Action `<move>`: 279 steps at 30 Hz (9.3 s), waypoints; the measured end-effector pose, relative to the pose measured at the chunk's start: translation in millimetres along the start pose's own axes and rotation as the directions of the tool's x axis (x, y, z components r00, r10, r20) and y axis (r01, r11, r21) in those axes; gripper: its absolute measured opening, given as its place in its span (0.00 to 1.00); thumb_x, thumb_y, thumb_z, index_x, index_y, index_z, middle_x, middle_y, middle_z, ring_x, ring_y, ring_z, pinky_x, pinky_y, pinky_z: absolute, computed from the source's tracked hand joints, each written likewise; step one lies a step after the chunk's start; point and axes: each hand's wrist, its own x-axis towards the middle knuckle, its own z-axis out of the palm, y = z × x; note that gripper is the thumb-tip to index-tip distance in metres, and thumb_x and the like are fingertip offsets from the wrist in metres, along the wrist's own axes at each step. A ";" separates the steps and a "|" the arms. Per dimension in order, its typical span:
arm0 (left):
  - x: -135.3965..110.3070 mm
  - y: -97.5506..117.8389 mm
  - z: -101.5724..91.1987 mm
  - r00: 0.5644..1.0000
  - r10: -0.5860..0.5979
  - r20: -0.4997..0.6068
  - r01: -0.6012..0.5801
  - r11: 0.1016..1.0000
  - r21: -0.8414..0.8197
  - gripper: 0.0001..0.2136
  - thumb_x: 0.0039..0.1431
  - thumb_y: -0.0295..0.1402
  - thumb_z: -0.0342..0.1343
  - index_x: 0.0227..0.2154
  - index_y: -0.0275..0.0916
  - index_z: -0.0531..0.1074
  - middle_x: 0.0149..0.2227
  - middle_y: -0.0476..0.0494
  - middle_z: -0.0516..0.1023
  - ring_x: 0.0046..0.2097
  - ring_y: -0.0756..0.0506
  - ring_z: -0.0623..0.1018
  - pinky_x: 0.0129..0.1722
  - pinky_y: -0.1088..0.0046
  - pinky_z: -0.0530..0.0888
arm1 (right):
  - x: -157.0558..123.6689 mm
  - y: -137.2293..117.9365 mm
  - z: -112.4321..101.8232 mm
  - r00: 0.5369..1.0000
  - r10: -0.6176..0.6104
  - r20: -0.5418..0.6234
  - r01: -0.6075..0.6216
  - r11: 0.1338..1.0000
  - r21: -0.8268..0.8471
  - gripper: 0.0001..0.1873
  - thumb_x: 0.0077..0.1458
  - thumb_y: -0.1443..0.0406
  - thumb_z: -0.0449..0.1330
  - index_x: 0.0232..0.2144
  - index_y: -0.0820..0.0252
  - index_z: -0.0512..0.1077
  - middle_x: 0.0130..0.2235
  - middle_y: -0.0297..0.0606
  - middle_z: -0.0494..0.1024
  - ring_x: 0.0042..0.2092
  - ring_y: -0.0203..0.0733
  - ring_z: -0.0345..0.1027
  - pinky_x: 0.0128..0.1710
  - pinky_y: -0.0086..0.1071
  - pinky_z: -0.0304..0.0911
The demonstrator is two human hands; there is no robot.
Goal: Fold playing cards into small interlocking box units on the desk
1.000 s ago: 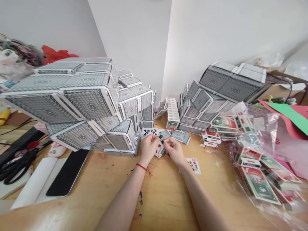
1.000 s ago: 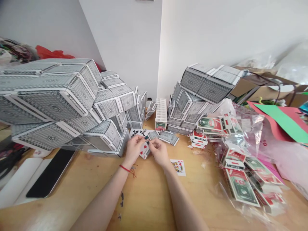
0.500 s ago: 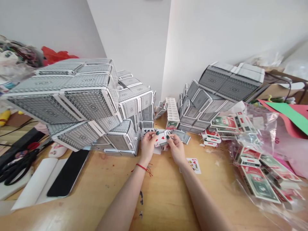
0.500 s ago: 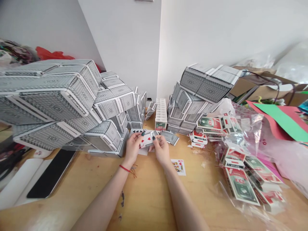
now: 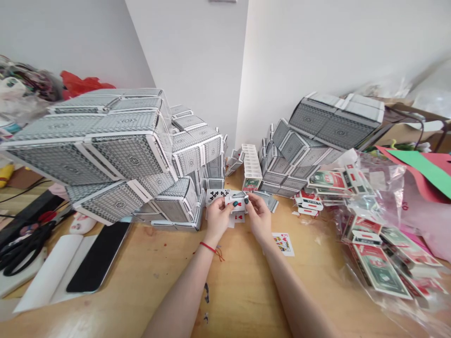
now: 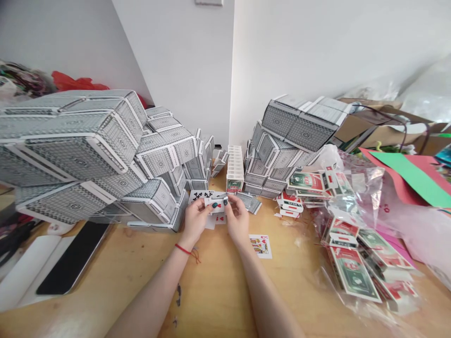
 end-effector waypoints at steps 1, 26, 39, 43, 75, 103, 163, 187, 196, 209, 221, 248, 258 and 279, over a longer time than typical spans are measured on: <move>-0.9 1.2 0.1 1.000 0.011 0.012 -0.011 0.999 0.046 0.08 0.47 0.33 0.55 0.30 0.35 0.72 0.31 0.45 0.76 0.32 0.48 0.74 0.34 0.74 0.68 | 0.4 0.1 -0.4 1.000 -0.001 0.000 0.001 1.000 0.007 0.15 0.48 0.58 0.57 0.39 0.56 0.69 0.37 0.38 0.73 0.34 0.37 0.65 0.31 0.29 0.61; -8.5 10.5 3.6 0.978 0.192 -0.083 -0.173 0.966 0.195 0.16 0.54 0.32 0.50 0.47 0.40 0.62 0.40 0.43 0.72 0.38 0.49 0.73 0.38 0.73 0.70 | -8.5 -3.8 7.4 0.932 0.191 0.307 -0.243 0.960 0.141 0.13 0.52 0.56 0.53 0.37 0.56 0.58 0.17 0.23 0.66 0.12 0.30 0.57 0.09 0.22 0.53; -10.0 14.6 10.4 0.996 -0.017 -0.087 0.025 0.995 0.099 0.05 0.53 0.29 0.42 0.28 0.39 0.63 0.20 0.52 0.66 0.18 0.53 0.65 0.18 0.79 0.62 | -8.9 -1.3 13.2 0.915 0.227 0.335 -0.333 0.892 0.305 0.14 0.50 0.58 0.55 0.35 0.53 0.54 0.18 0.22 0.67 0.14 0.31 0.61 0.11 0.23 0.57; -10.0 13.9 10.0 0.995 -0.041 -0.090 0.047 0.996 0.070 0.05 0.51 0.28 0.42 0.25 0.39 0.61 0.16 0.54 0.62 0.16 0.53 0.62 0.15 0.79 0.59 | -10.0 -3.9 13.9 0.899 0.257 0.354 -0.373 0.874 0.312 0.11 0.50 0.58 0.53 0.35 0.54 0.55 0.17 0.23 0.67 0.14 0.32 0.61 0.12 0.24 0.57; -15.3 22.1 2.9 0.990 0.126 -0.064 -0.116 0.982 0.146 0.07 0.49 0.26 0.42 0.24 0.39 0.65 0.19 0.53 0.66 0.19 0.53 0.65 0.19 0.78 0.61 | -9.4 -11.9 10.1 0.857 0.290 0.426 -0.425 0.864 0.268 0.11 0.49 0.60 0.51 0.35 0.54 0.56 0.14 0.22 0.65 0.13 0.35 0.61 0.11 0.24 0.57; -18.1 14.9 0.9 0.983 0.174 -0.050 -0.158 0.959 0.234 0.07 0.50 0.32 0.48 0.20 0.38 0.61 0.19 0.54 0.61 0.22 0.53 0.62 0.21 0.78 0.60 | -5.5 -7.2 4.1 0.616 0.413 0.671 -0.718 0.644 0.263 0.10 0.52 0.59 0.49 0.30 0.61 0.63 0.19 0.33 0.71 0.20 0.37 0.67 0.15 0.29 0.66; -11.9 10.4 0.9 0.937 0.349 -0.025 -0.258 0.737 0.625 0.08 0.53 0.30 0.47 0.24 0.37 0.69 0.23 0.47 0.74 0.27 0.50 0.72 0.26 0.77 0.64 | -9.1 -4.8 6.7 0.842 0.277 0.462 -0.363 0.926 0.106 0.10 0.47 0.63 0.52 0.22 0.62 0.70 0.18 0.31 0.71 0.17 0.34 0.64 0.19 0.28 0.63; -9.7 14.2 -2.2 0.887 0.440 0.141 -0.451 0.761 0.467 0.05 0.54 0.28 0.49 0.28 0.38 0.69 0.32 0.45 0.73 0.38 0.48 0.72 0.40 0.71 0.68 | -3.5 -0.6 -4.8 0.977 -0.189 0.098 0.211 0.926 -0.314 0.11 0.52 0.63 0.50 0.30 0.57 0.73 0.32 0.37 0.76 0.34 0.41 0.68 0.38 0.34 0.61; -13.9 6.0 2.5 0.909 0.403 0.109 -0.384 0.706 0.595 0.09 0.51 0.21 0.46 0.30 0.38 0.69 0.31 0.46 0.75 0.35 0.48 0.73 0.36 0.72 0.69 | -4.4 4.1 -3.8 0.982 -0.187 0.018 0.177 0.886 -0.429 0.08 0.50 0.64 0.52 0.27 0.58 0.72 0.25 0.37 0.72 0.30 0.41 0.63 0.33 0.33 0.59; -11.6 11.1 1.1 0.933 0.348 0.092 -0.351 0.820 0.452 0.07 0.53 0.26 0.48 0.31 0.38 0.71 0.33 0.45 0.76 0.36 0.49 0.74 0.36 0.73 0.71 | -2.6 3.6 -3.6 0.998 -0.027 0.055 0.036 0.984 -0.176 0.08 0.50 0.61 0.52 0.24 0.58 0.65 0.22 0.33 0.68 0.26 0.37 0.61 0.27 0.30 0.59; -12.8 9.7 -0.6 0.866 0.476 0.152 -0.477 0.695 0.538 0.10 0.56 0.27 0.45 0.35 0.39 0.71 0.35 0.44 0.76 0.38 0.48 0.74 0.39 0.72 0.70 | -3.1 -2.5 -4.1 0.990 -0.085 0.114 0.106 0.975 -0.194 0.10 0.50 0.58 0.54 0.30 0.58 0.69 0.26 0.36 0.71 0.28 0.38 0.64 0.29 0.32 0.62; -11.2 5.9 2.6 0.945 0.319 -0.074 -0.241 0.830 0.504 0.06 0.54 0.31 0.46 0.26 0.37 0.66 0.26 0.47 0.73 0.31 0.49 0.72 0.32 0.75 0.67 | -5.9 -8.9 4.7 0.949 0.163 0.270 -0.177 0.984 0.028 0.10 0.43 0.65 0.53 0.28 0.61 0.72 0.21 0.30 0.67 0.23 0.33 0.55 0.22 0.25 0.52; -9.7 3.4 5.1 0.968 0.207 -0.139 -0.132 0.900 0.416 0.07 0.54 0.34 0.46 0.25 0.37 0.65 0.24 0.49 0.70 0.28 0.50 0.70 0.30 0.76 0.65 | -5.3 -5.8 4.0 0.946 0.164 0.279 -0.185 0.982 0.048 0.14 0.41 0.68 0.51 0.31 0.61 0.73 0.24 0.31 0.70 0.25 0.33 0.57 0.24 0.26 0.52; -9.1 6.0 1.6 0.916 0.401 0.004 -0.356 0.809 0.468 0.04 0.53 0.27 0.49 0.31 0.38 0.68 0.32 0.46 0.73 0.35 0.49 0.73 0.36 0.73 0.70 | -3.4 8.0 1.5 0.999 0.023 0.038 -0.017 0.989 -0.146 0.12 0.48 0.59 0.55 0.29 0.61 0.72 0.21 0.34 0.70 0.22 0.36 0.60 0.22 0.28 0.59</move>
